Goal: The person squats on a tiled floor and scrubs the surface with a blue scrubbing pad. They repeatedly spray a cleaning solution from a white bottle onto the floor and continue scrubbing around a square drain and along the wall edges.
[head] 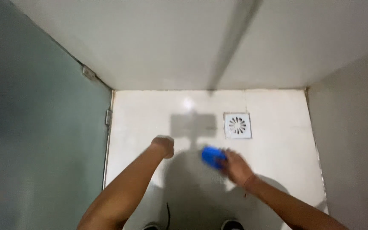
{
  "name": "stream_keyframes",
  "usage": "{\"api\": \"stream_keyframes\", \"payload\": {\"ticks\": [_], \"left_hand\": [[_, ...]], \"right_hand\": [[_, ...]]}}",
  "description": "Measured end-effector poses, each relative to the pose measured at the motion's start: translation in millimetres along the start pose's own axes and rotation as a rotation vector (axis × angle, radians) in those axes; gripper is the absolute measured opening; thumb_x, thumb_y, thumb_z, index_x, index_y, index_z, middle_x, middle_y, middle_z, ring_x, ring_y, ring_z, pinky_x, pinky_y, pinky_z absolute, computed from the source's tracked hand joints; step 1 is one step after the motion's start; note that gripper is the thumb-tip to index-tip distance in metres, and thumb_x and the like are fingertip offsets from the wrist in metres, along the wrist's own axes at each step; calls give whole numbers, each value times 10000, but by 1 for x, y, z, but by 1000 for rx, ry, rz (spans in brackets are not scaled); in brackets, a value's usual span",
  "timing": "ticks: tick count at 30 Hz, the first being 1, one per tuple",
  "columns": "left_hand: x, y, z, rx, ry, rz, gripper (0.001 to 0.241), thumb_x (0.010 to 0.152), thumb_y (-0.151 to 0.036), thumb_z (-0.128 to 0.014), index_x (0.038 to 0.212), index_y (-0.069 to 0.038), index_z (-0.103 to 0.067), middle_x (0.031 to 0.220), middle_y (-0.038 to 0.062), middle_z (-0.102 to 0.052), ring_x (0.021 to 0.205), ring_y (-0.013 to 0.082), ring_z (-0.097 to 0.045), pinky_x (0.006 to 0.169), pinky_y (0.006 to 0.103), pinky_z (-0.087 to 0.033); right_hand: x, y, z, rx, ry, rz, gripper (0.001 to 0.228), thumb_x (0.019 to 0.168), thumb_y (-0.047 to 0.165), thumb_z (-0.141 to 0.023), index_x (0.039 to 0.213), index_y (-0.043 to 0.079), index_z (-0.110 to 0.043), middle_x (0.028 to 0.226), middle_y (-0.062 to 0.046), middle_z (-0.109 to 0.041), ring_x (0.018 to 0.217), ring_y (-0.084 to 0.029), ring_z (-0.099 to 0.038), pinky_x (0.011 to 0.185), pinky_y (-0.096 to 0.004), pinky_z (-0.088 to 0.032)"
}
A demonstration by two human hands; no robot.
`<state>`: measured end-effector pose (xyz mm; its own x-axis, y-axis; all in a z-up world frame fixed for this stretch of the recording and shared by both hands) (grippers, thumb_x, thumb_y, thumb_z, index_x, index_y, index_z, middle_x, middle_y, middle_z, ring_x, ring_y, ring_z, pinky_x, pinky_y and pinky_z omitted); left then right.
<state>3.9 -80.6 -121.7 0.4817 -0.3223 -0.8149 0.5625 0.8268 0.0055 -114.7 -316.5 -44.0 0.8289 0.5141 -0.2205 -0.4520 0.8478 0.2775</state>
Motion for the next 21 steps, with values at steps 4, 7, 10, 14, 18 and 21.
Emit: {"api": "stream_keyframes", "payload": {"ticks": [4,7,10,14,18,21], "left_hand": [[8,-5,-5,-96,-114,11,274,945,-256,-583,967,-63,-776,885,137,-760,837,294,-760,756,461,-617],[-16,-20,-3,-55,-55,-2,301,965,-261,-551,1025,-65,-771,971,129,-768,918,284,-759,811,447,-609],[-15,-31,-10,-44,-26,-27,330,976,-294,-568,1088,-57,-767,1031,130,-771,981,290,-757,845,466,-611],[-5,-40,-5,-23,-58,-37,295,967,-291,-548,971,-108,-780,837,84,-748,806,241,-753,756,417,-608],[-6,-47,-17,5,-96,-102,286,972,-305,-552,936,-126,-772,788,46,-750,697,209,-728,699,390,-608],[-19,-44,-12,1,-100,-68,292,971,-308,-549,924,-124,-770,769,44,-736,682,212,-726,688,398,-605]], "right_hand": [[-8,-59,2,-67,-200,-371,505,868,334,-720,1351,218,-630,1263,-178,-576,1088,-387,-629,897,-505,-552],[-14,-43,-8,-15,-180,-359,514,846,308,-746,1343,210,-664,1235,-190,-588,1078,-393,-625,894,-492,-541],[-29,25,-6,-22,51,-188,516,907,306,-721,1403,206,-623,1304,-207,-579,1177,-383,-595,977,-485,-492],[-32,12,45,524,-53,-533,423,907,362,-616,1286,196,-703,1174,-196,-697,1067,-455,-658,869,-536,-524],[-53,-94,-9,-122,-174,-440,525,844,441,-707,1351,303,-693,1260,-154,-664,1072,-356,-671,896,-513,-525],[-74,-112,-20,-212,-285,-605,594,836,499,-704,1398,307,-685,1249,-150,-637,1018,-364,-670,815,-489,-525]]}}
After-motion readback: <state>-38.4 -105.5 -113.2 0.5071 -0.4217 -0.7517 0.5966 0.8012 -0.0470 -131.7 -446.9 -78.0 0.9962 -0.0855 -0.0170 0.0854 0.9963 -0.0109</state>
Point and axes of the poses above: each hand's wrist, its own x-axis towards the middle knuckle, its own z-axis out of the back of the hand, y = z × x, the point moved 9 cm from there along x, towards the middle knuckle
